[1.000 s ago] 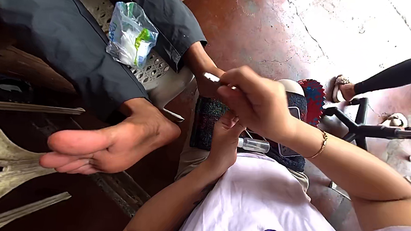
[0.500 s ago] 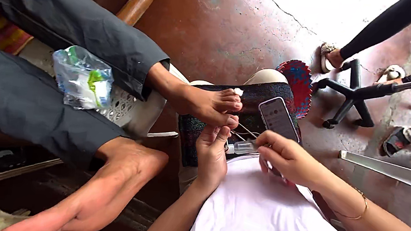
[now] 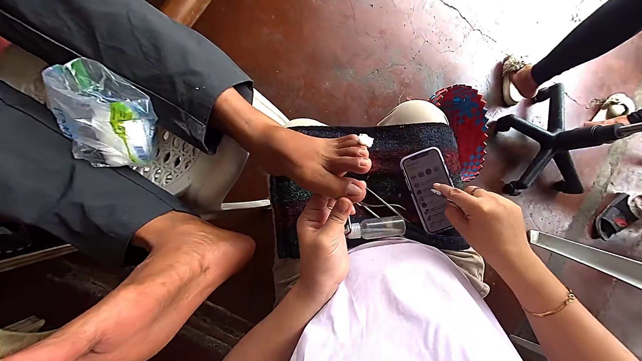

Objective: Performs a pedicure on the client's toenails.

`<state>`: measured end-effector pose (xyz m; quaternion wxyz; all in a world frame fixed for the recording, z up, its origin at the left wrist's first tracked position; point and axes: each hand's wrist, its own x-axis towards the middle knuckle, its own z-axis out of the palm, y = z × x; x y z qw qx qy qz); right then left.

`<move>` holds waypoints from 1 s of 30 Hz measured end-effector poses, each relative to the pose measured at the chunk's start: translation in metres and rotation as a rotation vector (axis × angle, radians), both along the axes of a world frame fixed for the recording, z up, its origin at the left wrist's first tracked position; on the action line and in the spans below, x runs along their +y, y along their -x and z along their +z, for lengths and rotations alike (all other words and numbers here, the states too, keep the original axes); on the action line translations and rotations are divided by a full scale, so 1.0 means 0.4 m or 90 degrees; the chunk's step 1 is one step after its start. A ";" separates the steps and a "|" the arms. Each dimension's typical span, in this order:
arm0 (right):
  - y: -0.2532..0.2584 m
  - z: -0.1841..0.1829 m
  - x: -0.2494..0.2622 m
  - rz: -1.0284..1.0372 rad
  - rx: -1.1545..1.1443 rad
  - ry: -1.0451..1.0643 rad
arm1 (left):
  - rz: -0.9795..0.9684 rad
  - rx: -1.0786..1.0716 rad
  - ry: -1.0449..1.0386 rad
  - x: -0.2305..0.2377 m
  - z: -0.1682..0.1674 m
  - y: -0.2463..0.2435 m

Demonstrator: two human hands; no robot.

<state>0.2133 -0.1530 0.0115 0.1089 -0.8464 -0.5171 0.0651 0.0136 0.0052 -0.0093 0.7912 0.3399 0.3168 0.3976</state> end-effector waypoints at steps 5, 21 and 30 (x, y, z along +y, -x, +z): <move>-0.028 0.067 0.000 -0.084 0.098 -0.134 | -0.002 0.003 0.007 0.001 0.004 -0.002; 0.271 0.167 0.443 0.354 0.373 -0.348 | -0.094 0.414 -0.189 -0.056 0.003 0.080; 0.074 0.110 0.192 0.441 0.537 0.072 | -0.001 0.017 -0.050 0.000 -0.010 0.000</move>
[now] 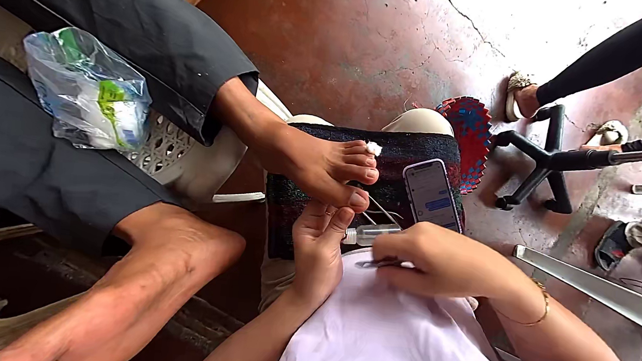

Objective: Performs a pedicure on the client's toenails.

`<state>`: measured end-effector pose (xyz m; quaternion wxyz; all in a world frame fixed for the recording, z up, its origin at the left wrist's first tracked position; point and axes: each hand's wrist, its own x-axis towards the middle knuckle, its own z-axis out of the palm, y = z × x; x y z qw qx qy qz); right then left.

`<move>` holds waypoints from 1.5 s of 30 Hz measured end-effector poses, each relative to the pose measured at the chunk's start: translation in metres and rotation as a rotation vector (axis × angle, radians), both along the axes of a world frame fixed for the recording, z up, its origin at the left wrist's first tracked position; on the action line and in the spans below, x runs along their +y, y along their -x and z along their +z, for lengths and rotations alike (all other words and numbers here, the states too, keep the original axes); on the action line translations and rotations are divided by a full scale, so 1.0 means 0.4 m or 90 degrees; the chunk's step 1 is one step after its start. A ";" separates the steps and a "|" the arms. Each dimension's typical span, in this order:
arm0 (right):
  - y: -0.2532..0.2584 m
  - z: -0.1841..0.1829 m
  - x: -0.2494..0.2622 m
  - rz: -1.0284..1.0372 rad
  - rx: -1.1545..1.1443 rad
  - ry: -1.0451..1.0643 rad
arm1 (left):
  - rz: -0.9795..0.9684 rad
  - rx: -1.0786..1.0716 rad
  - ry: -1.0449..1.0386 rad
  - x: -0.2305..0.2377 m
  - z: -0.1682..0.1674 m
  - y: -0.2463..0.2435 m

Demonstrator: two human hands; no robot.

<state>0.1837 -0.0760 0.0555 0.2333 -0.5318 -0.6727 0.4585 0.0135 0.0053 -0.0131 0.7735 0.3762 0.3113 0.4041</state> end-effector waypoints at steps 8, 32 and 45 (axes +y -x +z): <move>-0.093 -0.089 -0.085 -0.315 -0.471 0.004 | -0.001 -0.002 -0.005 0.003 0.003 -0.004; -0.054 0.032 -0.064 -0.477 0.249 0.112 | 0.011 -0.005 0.043 0.007 0.009 -0.013; 0.130 0.083 0.034 -0.604 0.789 0.416 | 0.018 -0.011 0.012 0.012 -0.008 -0.023</move>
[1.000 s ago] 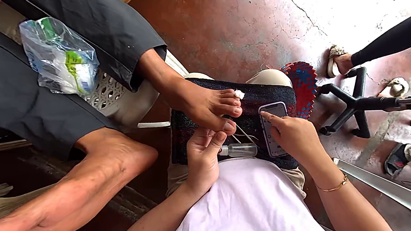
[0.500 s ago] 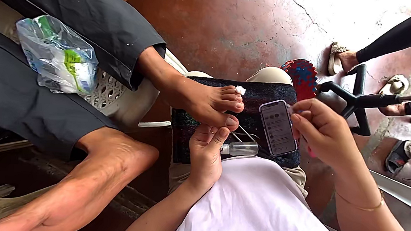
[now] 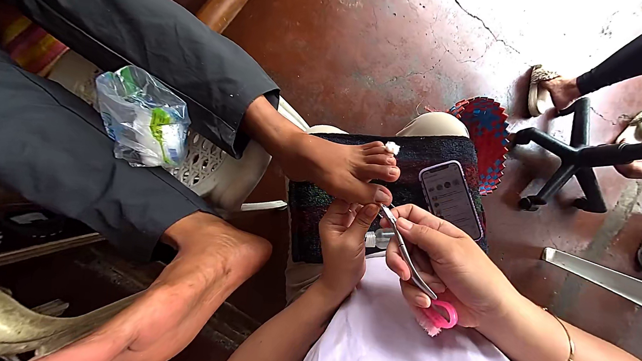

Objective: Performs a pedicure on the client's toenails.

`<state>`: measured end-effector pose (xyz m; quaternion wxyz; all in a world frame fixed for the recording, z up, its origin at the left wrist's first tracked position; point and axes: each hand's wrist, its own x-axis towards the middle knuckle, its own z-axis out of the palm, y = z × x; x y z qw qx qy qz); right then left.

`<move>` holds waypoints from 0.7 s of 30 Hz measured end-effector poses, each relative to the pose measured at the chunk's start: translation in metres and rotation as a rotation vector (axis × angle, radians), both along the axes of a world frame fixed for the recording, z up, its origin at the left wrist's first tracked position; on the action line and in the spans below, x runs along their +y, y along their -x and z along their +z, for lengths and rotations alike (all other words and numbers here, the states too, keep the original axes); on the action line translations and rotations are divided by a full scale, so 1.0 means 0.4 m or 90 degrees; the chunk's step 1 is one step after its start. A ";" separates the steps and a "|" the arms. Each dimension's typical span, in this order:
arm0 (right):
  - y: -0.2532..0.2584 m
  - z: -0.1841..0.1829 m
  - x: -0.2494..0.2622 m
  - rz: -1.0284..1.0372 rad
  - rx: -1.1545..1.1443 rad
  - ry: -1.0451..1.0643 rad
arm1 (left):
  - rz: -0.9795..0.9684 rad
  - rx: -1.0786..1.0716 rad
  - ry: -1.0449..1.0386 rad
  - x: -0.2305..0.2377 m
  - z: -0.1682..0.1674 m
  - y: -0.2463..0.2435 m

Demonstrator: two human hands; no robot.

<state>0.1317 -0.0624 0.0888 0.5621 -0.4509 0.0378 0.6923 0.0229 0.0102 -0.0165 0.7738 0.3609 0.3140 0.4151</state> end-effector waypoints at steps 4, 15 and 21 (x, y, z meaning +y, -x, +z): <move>-0.008 0.006 0.012 0.013 0.008 0.031 | -0.002 0.008 -0.004 -0.001 -0.001 -0.001; 0.004 0.004 0.021 -0.011 -0.026 0.034 | -0.015 -0.006 -0.009 0.001 -0.004 0.002; 0.020 -0.008 0.015 -0.026 -0.069 0.007 | -0.013 -0.009 -0.012 0.001 -0.004 0.003</move>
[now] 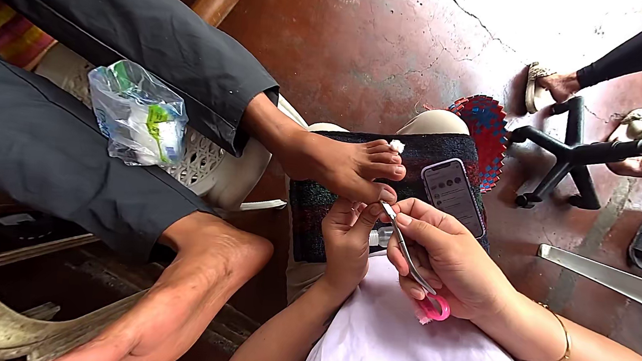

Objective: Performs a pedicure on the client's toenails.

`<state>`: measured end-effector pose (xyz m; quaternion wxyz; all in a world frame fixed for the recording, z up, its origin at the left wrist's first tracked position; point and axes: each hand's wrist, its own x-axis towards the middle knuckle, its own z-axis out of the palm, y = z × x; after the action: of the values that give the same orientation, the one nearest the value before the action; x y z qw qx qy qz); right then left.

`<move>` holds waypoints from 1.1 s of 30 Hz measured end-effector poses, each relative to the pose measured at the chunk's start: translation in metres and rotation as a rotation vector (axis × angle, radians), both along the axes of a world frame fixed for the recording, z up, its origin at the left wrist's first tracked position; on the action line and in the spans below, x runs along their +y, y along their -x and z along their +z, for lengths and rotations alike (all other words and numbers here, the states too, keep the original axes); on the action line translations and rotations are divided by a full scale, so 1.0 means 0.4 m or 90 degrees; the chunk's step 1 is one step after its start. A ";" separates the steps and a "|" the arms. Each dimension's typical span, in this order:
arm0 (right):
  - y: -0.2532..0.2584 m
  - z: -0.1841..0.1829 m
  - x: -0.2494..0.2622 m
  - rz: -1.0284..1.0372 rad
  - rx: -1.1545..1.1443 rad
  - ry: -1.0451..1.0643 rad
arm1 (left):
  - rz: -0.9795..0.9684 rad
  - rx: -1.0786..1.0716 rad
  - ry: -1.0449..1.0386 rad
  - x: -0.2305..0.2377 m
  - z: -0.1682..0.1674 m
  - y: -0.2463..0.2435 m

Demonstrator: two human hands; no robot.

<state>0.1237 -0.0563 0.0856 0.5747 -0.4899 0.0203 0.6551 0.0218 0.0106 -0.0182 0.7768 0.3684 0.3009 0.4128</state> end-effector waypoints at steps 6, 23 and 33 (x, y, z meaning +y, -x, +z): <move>0.015 -0.031 -0.017 -0.024 -0.013 -0.064 | 0.003 -0.003 0.005 -0.002 0.000 -0.002; 0.006 -0.031 -0.010 -0.010 -0.019 -0.055 | 0.006 0.003 -0.001 -0.002 -0.001 -0.001; -0.037 0.004 -0.004 0.161 -0.283 -0.013 | 0.008 0.016 -0.034 -0.005 0.000 0.001</move>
<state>0.1384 -0.0580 0.0872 0.4833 -0.6151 -0.1745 0.5981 0.0214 0.0087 -0.0181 0.7605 0.3922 0.3015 0.4208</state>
